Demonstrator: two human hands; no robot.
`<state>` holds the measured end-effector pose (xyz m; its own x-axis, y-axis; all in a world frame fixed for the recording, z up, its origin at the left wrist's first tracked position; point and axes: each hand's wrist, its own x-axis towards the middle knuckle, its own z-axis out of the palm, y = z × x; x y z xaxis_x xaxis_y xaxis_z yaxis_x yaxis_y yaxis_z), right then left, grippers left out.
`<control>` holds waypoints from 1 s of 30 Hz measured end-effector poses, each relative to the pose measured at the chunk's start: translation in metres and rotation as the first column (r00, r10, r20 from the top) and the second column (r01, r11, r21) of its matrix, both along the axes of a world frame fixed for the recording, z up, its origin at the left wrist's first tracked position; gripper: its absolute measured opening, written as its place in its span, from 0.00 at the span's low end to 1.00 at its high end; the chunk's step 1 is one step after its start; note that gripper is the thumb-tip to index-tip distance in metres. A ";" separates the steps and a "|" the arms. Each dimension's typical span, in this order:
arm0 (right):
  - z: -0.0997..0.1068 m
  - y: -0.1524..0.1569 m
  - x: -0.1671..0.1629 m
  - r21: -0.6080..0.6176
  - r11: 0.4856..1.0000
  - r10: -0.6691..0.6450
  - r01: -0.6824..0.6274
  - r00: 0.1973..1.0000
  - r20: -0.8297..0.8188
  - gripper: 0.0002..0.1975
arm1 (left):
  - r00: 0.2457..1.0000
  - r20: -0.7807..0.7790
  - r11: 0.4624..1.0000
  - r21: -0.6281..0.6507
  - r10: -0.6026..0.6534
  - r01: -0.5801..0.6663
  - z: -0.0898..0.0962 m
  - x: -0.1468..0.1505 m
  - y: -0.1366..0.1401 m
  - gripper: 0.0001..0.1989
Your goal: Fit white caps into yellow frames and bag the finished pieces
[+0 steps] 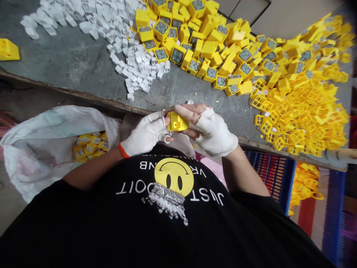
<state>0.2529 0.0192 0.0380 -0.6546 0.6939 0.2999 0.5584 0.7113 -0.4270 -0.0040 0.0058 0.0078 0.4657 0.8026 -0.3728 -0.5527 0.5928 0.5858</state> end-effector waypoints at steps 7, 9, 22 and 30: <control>0.004 -0.007 0.003 0.046 0.999 -0.008 0.010 0.998 -0.057 0.33 | 1.000 0.022 0.997 0.071 0.008 -0.010 -0.003 0.001 -0.002 0.19; 0.007 -0.008 0.004 0.048 0.998 -0.044 0.047 0.998 -0.051 0.32 | 0.999 0.035 0.996 0.085 0.006 -0.009 -0.002 0.001 -0.002 0.18; -0.001 -0.005 0.005 0.037 0.999 0.013 -0.013 1.000 -0.013 0.33 | 0.996 -0.092 0.999 0.037 0.003 0.001 0.003 0.002 -0.005 0.14; -0.018 -0.015 -0.021 0.125 0.991 -0.057 0.055 0.998 0.013 0.30 | 0.944 -0.326 0.966 0.254 0.044 0.043 0.001 -0.006 -0.007 0.25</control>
<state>0.2318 0.0039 0.0198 -0.6211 0.6876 0.3760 0.6053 0.7257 -0.3272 -0.0099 -0.0014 0.0085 0.3523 0.8907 -0.2874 -0.3056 0.3997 0.8642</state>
